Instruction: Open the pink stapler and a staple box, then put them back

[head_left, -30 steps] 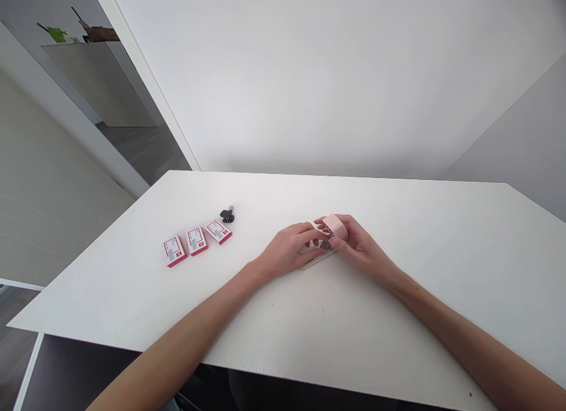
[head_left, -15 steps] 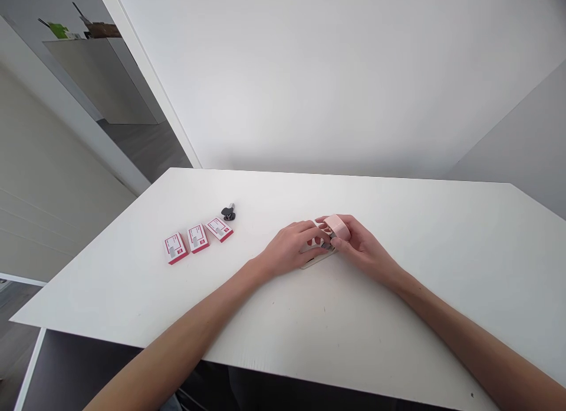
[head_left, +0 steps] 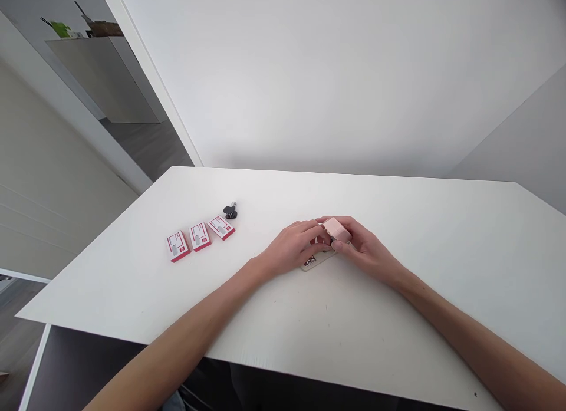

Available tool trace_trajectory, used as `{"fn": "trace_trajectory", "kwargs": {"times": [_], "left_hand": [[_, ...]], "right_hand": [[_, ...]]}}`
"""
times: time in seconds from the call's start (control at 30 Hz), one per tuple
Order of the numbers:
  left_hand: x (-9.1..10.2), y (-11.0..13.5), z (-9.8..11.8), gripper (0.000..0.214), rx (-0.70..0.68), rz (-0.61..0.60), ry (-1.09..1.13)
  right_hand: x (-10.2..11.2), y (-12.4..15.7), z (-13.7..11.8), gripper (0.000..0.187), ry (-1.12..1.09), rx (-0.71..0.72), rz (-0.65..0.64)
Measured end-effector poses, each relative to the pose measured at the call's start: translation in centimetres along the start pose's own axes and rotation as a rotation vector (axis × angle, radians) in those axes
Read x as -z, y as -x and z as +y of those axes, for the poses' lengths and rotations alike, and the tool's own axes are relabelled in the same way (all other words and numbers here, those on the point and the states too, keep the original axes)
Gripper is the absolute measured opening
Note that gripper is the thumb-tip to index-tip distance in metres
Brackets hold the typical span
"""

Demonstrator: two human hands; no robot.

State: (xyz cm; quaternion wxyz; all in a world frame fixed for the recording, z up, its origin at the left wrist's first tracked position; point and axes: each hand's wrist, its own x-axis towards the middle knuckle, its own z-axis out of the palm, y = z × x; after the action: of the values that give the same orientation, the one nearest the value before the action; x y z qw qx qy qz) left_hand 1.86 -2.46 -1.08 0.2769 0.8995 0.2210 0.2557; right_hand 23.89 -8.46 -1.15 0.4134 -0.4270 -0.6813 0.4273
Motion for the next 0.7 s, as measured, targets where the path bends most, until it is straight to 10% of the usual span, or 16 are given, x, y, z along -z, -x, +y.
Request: {"fn": "trace_trajectory", "kwargs": {"times": [0.43,0.7], "left_hand": [[0.22,0.3,0.39,0.018,0.091,0.052,0.15],[0.97,-0.36,0.47,0.026,0.266,0.291,0.461]], "right_hand": [[0.31,0.13,-0.17,0.039,0.007,-0.038,-0.034],[0.52,0.15,0.13,0.043,-0.033,-0.066,0.005]]}}
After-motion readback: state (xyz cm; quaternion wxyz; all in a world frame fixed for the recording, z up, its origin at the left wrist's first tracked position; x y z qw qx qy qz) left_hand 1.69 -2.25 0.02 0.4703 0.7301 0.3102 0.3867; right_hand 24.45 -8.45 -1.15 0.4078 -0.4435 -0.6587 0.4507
